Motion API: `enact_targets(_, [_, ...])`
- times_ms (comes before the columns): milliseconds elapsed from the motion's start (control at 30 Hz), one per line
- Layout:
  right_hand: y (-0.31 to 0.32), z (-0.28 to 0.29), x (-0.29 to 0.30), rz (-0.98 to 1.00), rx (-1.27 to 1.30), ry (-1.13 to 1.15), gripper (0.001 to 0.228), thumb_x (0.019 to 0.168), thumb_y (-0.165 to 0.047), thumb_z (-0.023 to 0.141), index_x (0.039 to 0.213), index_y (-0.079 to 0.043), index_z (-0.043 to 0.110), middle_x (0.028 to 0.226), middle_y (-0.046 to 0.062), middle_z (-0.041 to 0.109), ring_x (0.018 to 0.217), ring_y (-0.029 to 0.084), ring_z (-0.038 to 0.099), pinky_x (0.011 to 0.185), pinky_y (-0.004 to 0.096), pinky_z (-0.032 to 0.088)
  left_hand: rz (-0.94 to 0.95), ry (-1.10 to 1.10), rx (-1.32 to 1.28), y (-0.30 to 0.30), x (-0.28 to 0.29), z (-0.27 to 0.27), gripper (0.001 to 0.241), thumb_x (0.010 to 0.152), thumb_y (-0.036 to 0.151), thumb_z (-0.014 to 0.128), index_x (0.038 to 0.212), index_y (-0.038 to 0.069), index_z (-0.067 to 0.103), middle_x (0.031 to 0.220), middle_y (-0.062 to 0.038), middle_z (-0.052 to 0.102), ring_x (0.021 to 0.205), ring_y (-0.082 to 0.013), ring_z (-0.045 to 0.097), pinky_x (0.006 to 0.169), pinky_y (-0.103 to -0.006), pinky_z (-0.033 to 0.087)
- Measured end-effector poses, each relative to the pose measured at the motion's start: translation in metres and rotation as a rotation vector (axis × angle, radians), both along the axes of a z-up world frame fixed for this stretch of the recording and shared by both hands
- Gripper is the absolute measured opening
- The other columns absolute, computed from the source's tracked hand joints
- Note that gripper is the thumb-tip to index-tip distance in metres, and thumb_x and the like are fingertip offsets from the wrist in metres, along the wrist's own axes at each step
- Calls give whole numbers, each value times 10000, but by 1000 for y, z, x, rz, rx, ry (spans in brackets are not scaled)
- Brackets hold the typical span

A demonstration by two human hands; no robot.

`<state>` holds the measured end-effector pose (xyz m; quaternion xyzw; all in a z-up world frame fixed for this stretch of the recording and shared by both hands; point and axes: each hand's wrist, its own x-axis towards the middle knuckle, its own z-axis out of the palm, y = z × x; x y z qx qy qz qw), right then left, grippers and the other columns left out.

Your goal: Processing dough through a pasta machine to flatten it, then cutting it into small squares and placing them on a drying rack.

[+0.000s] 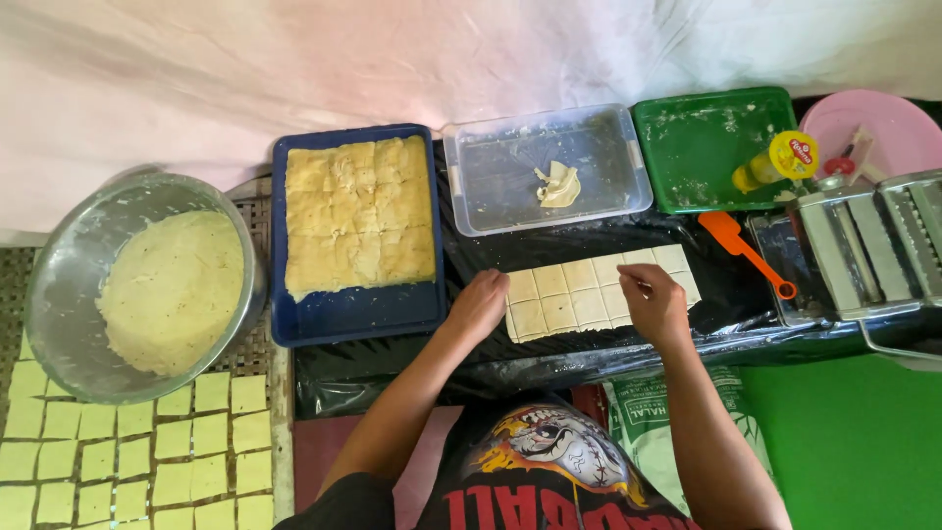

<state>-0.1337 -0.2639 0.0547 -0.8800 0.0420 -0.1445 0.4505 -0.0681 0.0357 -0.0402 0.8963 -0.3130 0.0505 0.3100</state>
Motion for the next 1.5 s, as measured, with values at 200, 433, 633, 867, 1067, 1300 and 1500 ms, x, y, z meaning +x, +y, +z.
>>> enact_targets(200, [-9, 15, -40, -162, 23, 156, 199, 956, -132, 715, 1136, -63, 766, 1029, 87, 775, 877, 155, 726, 759, 290, 563, 39, 94, -84, 11, -14, 51, 98, 814, -35, 659, 896, -4, 614, 886, -169, 653, 909, -395, 629, 805, -490, 518])
enact_targets(433, [-24, 4, -59, -246, 31, 165, 198, 959, -137, 724, 1137, -63, 774, 954, 99, 763, 837, 157, 704, 757, 297, 552, -41, -32, -265, -9, 53, 128, 277, 876, -30, 659, 1128, 58, 735, 942, -127, 698, 912, -337, 670, 794, -433, 554])
enact_targets(633, [-57, -7, -63, -337, -207, 23, 155, 952, -111, 719, 1084, -55, 779, 969, 150, 735, 834, 259, 716, 768, 338, 558, 34, -194, -294, -73, 135, 75, 159, 949, 32, 676, 1093, 39, 742, 1067, -142, 682, 1050, -369, 643, 898, -457, 548])
enact_targets(867, [-115, -35, -50, -459, -344, 127, 185, 926, -150, 719, 1084, -79, 784, 1034, 187, 726, 946, 378, 700, 870, 440, 552, 28, -212, 71, -72, 111, 64, 128, 886, 129, 715, 975, 37, 712, 1174, -168, 678, 1095, -423, 612, 933, -512, 516])
enact_targets(1067, [-135, -63, -22, -373, -375, 97, 221, 868, -147, 744, 1073, -71, 781, 1062, 204, 709, 993, 388, 682, 902, 445, 547, -41, -200, -195, -66, 41, 93, 169, 918, 76, 691, 1079, 26, 700, 1122, -163, 678, 1088, -377, 626, 939, -470, 519])
enact_targets(1300, [-136, -80, 41, -224, -418, -46, 220, 868, -129, 747, 1072, -53, 781, 1006, 199, 694, 985, 391, 657, 892, 459, 529, -183, -53, -286, -79, -15, 78, 205, 875, 40, 710, 1080, 23, 705, 1099, -144, 686, 1095, -356, 634, 963, -457, 519])
enact_targets(1500, [-136, -100, 53, -248, -468, -43, 216, 854, -103, 730, 1057, -56, 787, 1041, 217, 664, 1043, 414, 609, 948, 479, 497, -149, 26, -283, -75, -29, 82, 181, 877, 59, 737, 1056, 36, 720, 1098, -129, 695, 1078, -339, 655, 938, -430, 537])
